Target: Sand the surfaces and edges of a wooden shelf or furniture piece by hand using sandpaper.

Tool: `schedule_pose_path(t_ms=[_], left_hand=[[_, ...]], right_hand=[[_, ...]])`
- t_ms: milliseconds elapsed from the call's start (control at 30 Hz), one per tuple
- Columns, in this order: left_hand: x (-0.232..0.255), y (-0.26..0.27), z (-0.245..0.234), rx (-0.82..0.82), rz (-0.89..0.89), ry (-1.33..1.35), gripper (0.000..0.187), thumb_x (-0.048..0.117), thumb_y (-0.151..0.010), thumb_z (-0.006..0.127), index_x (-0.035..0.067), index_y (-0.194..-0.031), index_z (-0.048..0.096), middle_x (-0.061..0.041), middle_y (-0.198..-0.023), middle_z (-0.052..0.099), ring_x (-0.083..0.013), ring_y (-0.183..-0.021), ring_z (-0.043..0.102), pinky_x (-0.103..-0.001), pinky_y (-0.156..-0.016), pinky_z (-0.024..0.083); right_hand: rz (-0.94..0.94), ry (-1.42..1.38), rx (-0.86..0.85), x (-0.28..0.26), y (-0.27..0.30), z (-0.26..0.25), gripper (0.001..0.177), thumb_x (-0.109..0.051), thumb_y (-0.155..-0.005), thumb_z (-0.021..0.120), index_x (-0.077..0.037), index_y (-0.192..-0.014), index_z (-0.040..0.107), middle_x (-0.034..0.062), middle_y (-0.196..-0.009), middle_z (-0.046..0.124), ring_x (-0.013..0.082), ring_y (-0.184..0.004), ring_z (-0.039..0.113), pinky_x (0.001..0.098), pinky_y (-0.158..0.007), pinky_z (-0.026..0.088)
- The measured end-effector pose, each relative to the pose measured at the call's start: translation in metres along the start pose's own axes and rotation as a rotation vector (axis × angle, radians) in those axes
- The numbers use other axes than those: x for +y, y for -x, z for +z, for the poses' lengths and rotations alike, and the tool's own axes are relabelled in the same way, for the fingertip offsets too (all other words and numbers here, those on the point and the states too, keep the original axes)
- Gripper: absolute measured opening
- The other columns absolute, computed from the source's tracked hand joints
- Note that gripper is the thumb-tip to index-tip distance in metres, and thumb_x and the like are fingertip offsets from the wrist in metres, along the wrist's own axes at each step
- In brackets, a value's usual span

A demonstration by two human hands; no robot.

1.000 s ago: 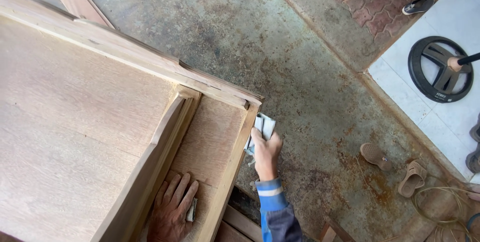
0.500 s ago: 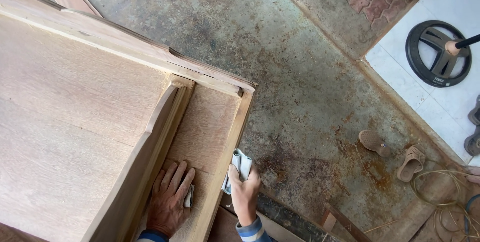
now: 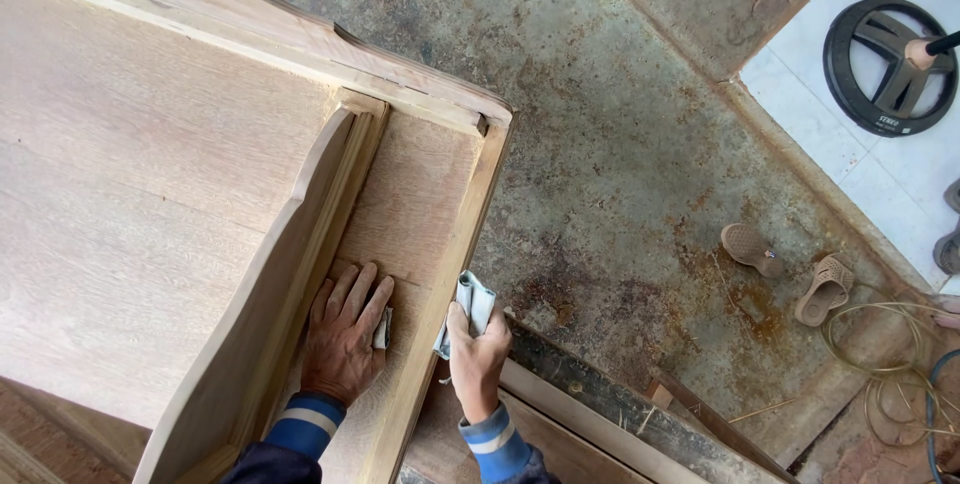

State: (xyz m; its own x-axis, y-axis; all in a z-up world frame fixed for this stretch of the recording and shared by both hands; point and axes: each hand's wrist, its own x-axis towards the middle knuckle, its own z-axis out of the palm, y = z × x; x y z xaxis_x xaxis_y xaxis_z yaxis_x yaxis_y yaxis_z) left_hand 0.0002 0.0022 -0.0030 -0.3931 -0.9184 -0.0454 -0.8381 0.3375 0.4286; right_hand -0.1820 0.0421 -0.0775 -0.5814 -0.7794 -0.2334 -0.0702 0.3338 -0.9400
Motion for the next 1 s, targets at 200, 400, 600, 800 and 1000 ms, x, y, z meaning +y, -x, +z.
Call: schedule_pose_path(t_ms=[200,400,600,800,1000], left_hand=[[0.000,0.000,0.000,-0.012,0.017,-0.052,0.091,0.001,-0.061,0.073,0.020,-0.147,0.046,-0.008,-0.158,0.040,-0.0352,-0.146,0.034,-0.055,-0.122,0.024],[0.003,-0.001,-0.002,-0.022,0.014,-0.052,0.092,0.001,-0.062,0.075,0.019,-0.147,0.046,-0.010,-0.159,0.039,-0.0368,-0.146,0.033,-0.055,-0.122,0.025],[-0.001,0.001,-0.003,0.027,0.073,-0.032,0.088,0.004,-0.065,0.075,0.016,-0.147,0.047,-0.012,-0.157,0.041,-0.0387,-0.145,0.035,-0.058,-0.121,0.025],[-0.006,0.006,0.004,0.065,0.112,-0.032,0.085,0.004,-0.068,0.072,0.014,-0.148,0.048,-0.014,-0.158,0.042,-0.0402,-0.145,0.036,-0.059,-0.121,0.026],[-0.011,0.008,0.014,0.151,0.151,-0.025,0.073,0.005,-0.078,0.070,0.013,-0.147,0.051,-0.015,-0.157,0.045,-0.0398,-0.146,0.039,-0.059,-0.122,0.028]], right_hand=[[0.192,-0.191,0.050,-0.041,-0.061,0.011,0.019,-0.019,-0.092,0.067,-0.003,-0.102,0.068,0.0075,-0.078,0.068,0.0140,-0.054,0.064,0.0303,-0.044,0.059],[0.049,-0.091,-0.035,-0.039,0.037,-0.007,0.023,-0.019,-0.094,0.063,-0.003,-0.111,0.069,0.0037,-0.074,0.068,0.0117,-0.052,0.063,0.0277,-0.042,0.058],[0.231,-0.066,-0.367,0.007,0.161,-0.065,0.021,-0.022,-0.093,0.068,-0.003,-0.100,0.072,0.0057,-0.072,0.068,0.0140,-0.054,0.066,0.0300,-0.044,0.059],[0.389,-0.462,-0.264,-0.002,0.118,-0.075,0.025,-0.031,-0.094,0.061,-0.008,-0.103,0.068,0.0046,-0.086,0.069,0.0141,-0.071,0.067,0.0333,-0.060,0.060],[0.113,-0.305,-0.233,-0.011,0.122,-0.040,0.023,-0.021,-0.098,0.065,-0.003,-0.110,0.072,0.0055,-0.097,0.076,0.0107,-0.083,0.070,0.0304,-0.071,0.060]])
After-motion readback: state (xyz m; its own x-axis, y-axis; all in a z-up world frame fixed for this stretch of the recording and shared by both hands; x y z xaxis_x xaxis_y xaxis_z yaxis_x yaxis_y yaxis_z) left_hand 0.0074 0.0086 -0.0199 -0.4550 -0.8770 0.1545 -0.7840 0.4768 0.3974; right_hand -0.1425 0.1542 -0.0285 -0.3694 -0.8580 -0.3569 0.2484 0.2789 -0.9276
